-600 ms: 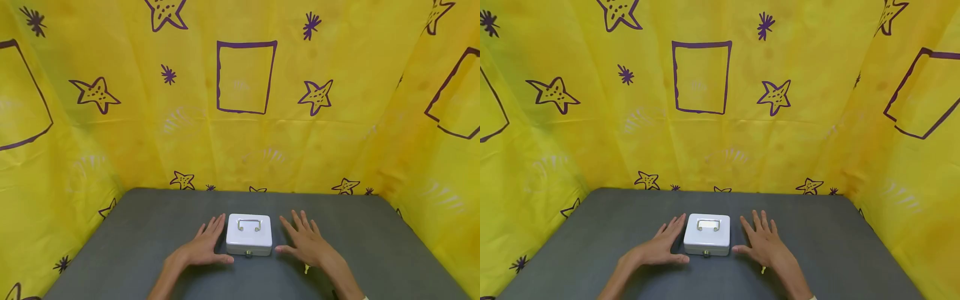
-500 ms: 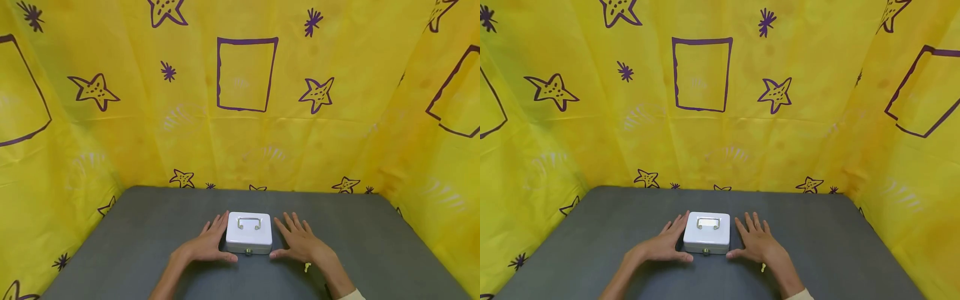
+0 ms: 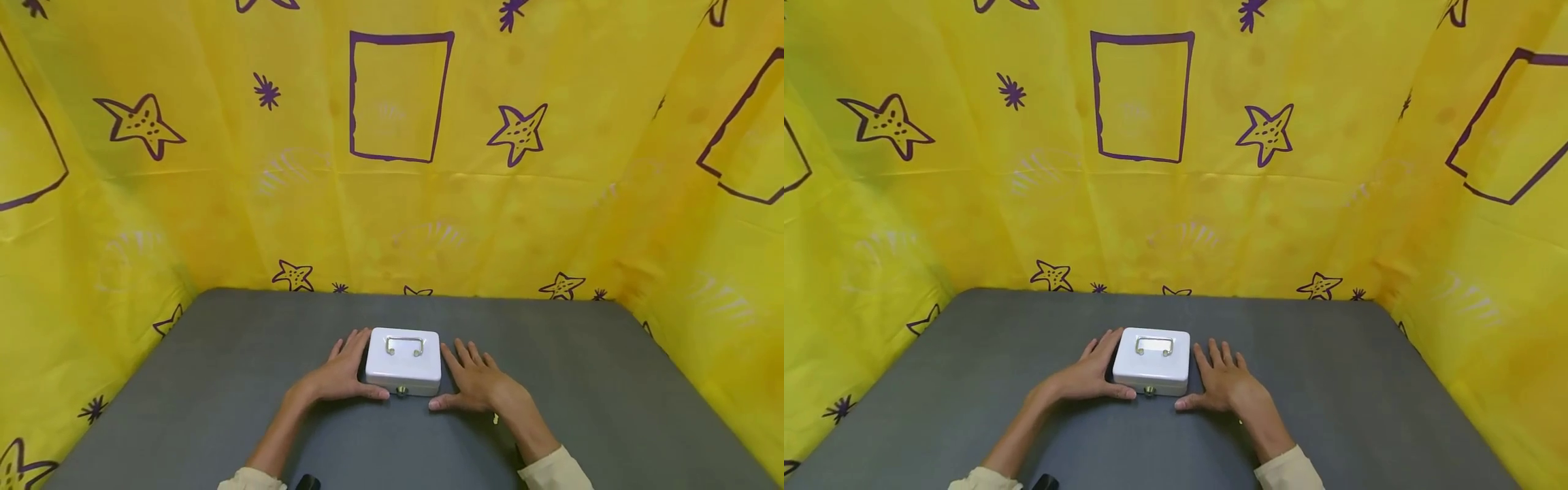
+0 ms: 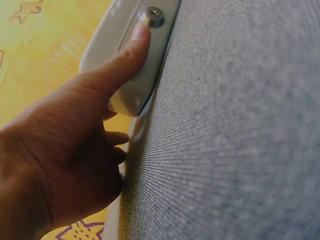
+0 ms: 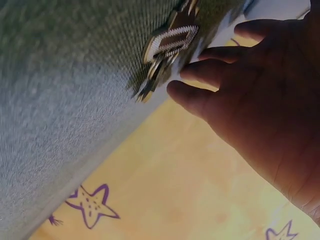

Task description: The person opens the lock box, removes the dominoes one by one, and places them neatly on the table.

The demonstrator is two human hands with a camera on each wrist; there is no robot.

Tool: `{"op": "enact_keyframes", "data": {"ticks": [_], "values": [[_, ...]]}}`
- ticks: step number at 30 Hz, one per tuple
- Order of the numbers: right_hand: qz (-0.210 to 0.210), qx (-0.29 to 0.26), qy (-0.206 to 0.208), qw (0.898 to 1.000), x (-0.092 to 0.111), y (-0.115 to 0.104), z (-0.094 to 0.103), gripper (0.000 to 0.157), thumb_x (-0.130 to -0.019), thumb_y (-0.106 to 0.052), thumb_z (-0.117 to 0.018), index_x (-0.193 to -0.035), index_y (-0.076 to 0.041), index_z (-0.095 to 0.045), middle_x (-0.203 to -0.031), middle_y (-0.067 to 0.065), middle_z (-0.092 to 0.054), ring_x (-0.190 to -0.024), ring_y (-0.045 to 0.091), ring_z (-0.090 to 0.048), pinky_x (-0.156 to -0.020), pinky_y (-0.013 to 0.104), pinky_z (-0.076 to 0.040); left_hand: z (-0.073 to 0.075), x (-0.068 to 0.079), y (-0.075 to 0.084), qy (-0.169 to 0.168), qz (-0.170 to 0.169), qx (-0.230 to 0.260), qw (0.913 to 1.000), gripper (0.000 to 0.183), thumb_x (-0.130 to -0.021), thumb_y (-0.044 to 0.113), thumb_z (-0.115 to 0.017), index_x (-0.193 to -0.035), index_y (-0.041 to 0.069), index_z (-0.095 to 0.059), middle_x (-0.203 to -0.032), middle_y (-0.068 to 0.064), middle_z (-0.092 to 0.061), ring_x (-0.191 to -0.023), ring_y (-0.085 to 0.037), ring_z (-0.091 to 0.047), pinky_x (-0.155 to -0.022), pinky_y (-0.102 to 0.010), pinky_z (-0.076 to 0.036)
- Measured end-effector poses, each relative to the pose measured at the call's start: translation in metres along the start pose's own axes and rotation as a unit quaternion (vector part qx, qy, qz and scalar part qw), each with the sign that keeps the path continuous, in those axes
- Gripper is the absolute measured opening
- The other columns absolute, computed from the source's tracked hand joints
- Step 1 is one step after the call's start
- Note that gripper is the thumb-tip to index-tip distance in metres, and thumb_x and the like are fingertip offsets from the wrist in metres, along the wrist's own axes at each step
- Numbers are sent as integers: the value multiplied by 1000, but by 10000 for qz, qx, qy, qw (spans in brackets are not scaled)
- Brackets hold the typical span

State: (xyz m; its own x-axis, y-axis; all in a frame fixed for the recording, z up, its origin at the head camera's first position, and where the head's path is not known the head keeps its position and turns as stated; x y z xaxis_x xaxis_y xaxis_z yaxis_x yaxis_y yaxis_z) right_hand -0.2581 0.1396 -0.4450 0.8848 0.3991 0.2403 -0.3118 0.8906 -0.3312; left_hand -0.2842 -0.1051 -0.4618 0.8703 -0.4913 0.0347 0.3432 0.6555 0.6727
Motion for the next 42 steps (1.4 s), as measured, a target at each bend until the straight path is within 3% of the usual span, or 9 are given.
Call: {"op": "enact_keyframes", "data": {"ticks": [5, 14, 21, 35, 42], "values": [[-157, 262, -107, 9995, -4, -1, -3, 118, -83, -77, -68, -164, -3, -26, -171, 34, -13, -159, 57, -12, -126, 71, -18, 0, -6, 2, 72, -67, 219, 9997, 117, -76, 46, -93, -162, 5, -23, -169, -20, -31, -162, -50, -9, -128, -72, -1], [-388, 660, 33, 9971, -10, -8, -6, 114, -83, -77, -68, -163, -5, -31, -172, 32, -16, -159, 54, -16, -125, 70, -24, -1, -6, 0, -327, 24, 446, 9985, 120, -77, 42, -92, -163, 6, -16, -171, -19, -23, -164, -45, -3, -128, -69, 8], [-583, 817, -56, 9949, -6, -14, 1, 109, -88, -70, -69, -164, -4, -28, -171, 35, -13, -158, 57, -14, -124, 72, -23, -3, -10, 3, -445, -10, 233, 9987, 121, -80, 46, -89, -164, 6, -13, -171, -18, -22, -164, -40, -8, -129, -68, 7], [-703, 984, 320, 9921, -9, -15, -17, 117, -87, -86, -52, -163, 0, -30, -170, 34, -18, -157, 56, -20, -125, 69, -25, -12, 0, 8, -79, 181, -525, 9984, 132, -74, 51, -93, -164, 0, -12, -173, -22, -22, -164, -38, -12, -129, -69, 0], [-748, 1186, 545, 9886, -2, -27, -16, 106, -92, -73, -61, -159, 5, -36, -167, 35, -25, -154, 56, -27, -122, 69, -31, -17, 2, 7, 69, 405, -783, 9961, 136, -72, 56, -91, -164, -4, -12, -172, -25, -22, -164, -37, -17, -131, -67, -3]]}}
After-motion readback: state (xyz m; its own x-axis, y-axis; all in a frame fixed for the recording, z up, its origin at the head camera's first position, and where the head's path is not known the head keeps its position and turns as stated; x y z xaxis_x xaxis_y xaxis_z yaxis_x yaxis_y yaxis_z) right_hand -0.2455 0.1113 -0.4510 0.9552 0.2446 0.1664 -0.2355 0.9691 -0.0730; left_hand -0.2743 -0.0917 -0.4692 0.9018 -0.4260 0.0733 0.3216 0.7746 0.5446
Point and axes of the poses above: each hand's wrist, its own x-axis away from the middle knuckle, its own z-axis out of the back of the hand, y = z × x, the point moved 6 cm from there along -x, towards the middle knuckle
